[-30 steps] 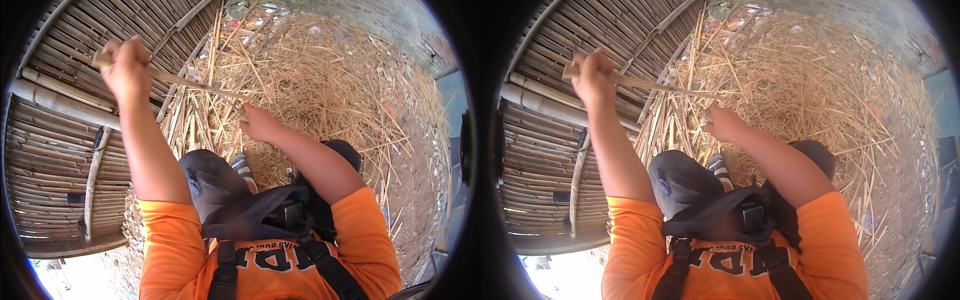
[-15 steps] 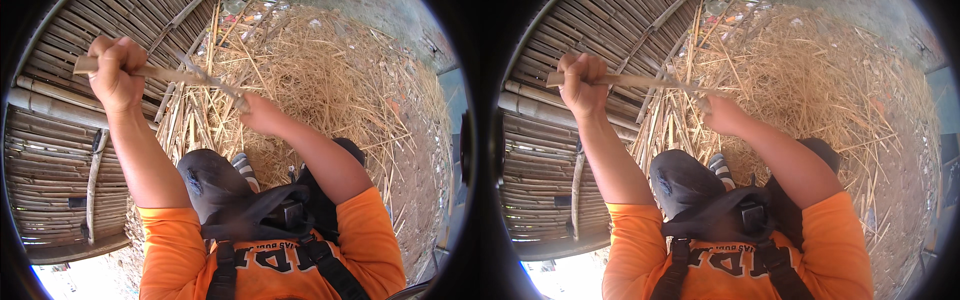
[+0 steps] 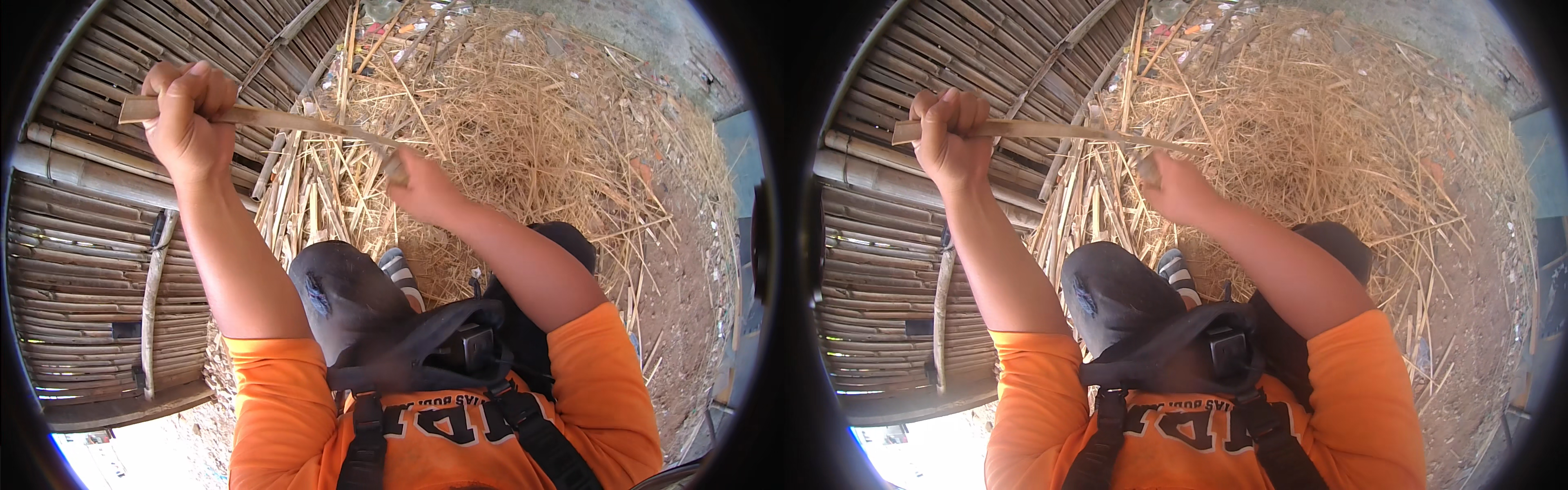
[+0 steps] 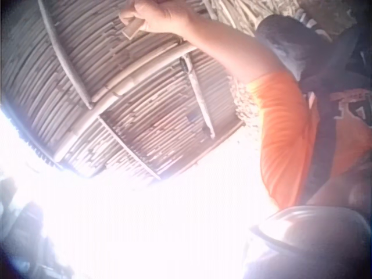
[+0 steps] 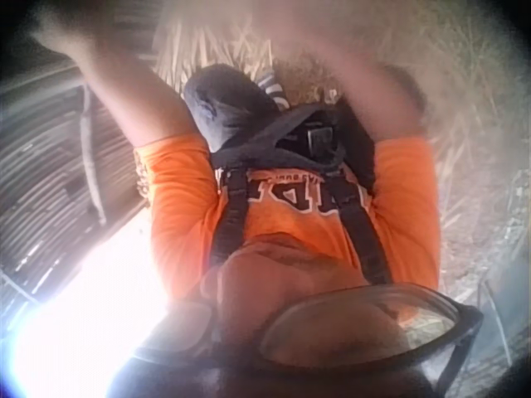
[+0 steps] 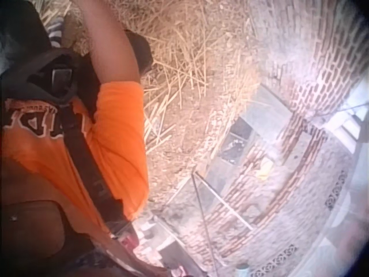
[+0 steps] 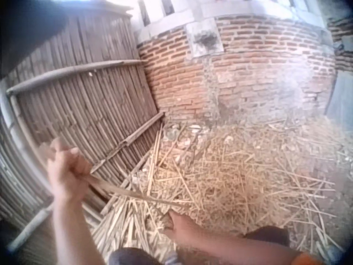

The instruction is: The person shaves a wood strip with a large knife, then uses a hammer and the knife to split another piece of wood, and continues shaving and cleaning the wood strips.

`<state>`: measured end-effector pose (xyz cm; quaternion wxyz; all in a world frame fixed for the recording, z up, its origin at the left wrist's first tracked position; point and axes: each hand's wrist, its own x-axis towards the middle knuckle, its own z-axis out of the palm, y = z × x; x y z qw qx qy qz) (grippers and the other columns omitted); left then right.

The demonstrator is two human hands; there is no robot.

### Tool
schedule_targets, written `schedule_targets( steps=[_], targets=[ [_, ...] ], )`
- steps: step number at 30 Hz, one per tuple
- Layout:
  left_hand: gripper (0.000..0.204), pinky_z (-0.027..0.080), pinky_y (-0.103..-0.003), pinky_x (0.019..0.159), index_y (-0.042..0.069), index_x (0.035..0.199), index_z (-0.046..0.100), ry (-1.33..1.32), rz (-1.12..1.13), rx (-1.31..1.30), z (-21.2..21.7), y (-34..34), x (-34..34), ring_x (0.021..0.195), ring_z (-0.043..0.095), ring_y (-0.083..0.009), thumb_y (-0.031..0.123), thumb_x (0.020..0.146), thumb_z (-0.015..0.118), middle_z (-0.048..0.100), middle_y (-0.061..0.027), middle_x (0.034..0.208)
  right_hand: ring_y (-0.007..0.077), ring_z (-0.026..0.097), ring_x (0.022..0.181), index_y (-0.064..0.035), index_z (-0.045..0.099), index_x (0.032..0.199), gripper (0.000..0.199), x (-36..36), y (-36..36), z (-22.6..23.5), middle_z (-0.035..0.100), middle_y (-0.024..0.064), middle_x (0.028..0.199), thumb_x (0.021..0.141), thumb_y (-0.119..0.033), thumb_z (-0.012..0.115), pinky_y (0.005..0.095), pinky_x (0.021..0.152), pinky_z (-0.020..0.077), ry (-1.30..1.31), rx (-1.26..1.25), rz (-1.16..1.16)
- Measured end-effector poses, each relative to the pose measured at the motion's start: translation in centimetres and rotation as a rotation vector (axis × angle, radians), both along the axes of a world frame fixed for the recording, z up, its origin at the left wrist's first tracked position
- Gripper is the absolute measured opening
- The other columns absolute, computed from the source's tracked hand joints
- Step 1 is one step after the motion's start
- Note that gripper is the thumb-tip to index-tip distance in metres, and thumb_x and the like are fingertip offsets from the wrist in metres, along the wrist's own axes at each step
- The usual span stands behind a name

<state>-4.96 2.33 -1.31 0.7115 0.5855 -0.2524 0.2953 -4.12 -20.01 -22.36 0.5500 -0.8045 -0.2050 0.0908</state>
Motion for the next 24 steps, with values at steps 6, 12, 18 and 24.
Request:
schedule_targets(
  steps=[6,12,18,24],
  targets=[
    [0.046,0.019,-0.030,0.048,0.017,0.063,0.028,0.041,0.091,-0.075,0.3,2.1,0.1,0.049,0.021,-0.0097,-0.008,0.085,0.059,0.030,0.0033,0.056,0.0226,0.066,0.067,0.0003,0.056,0.122,0.043,1.2,-0.1,-2.3,0.065,0.0122,0.082,0.086,-0.019,0.069,0.0394,0.062,0.0536,0.080,-0.208,0.058],
    [0.047,0.020,-0.030,0.049,0.017,0.062,0.028,0.023,0.024,-0.078,0.1,1.6,0.0,0.049,0.022,-0.0098,-0.007,0.085,0.060,0.029,0.0038,0.055,0.0239,0.066,0.067,-0.0011,0.057,0.121,0.040,0.7,-0.4,1.6,0.065,0.0128,0.082,0.086,-0.016,0.068,0.0400,0.062,0.0537,-0.092,0.074,-0.082],
    [0.046,0.021,-0.030,0.048,0.016,0.063,0.028,-0.047,0.264,0.022,0.0,-1.5,1.3,0.048,0.023,-0.0101,-0.008,0.085,0.060,0.029,0.0036,0.054,0.0305,0.069,0.075,-0.0003,0.059,0.119,0.040,0.8,1.1,-5.3,0.067,0.0178,0.086,0.085,-0.019,0.069,0.0424,0.068,0.0535,0.062,-0.201,0.023],
    [0.038,0.027,-0.028,0.052,0.015,0.065,0.035,0.039,0.193,-0.089,0.5,2.5,0.6,0.053,0.027,-0.0108,-0.001,0.090,0.060,0.034,0.0021,0.060,0.0333,0.070,0.084,0.0068,0.060,0.111,0.042,1.1,-0.2,-1.4,0.069,0.0231,0.094,0.082,-0.021,0.070,0.0424,0.074,0.0545,0.173,-0.177,0.057]
  ],
)
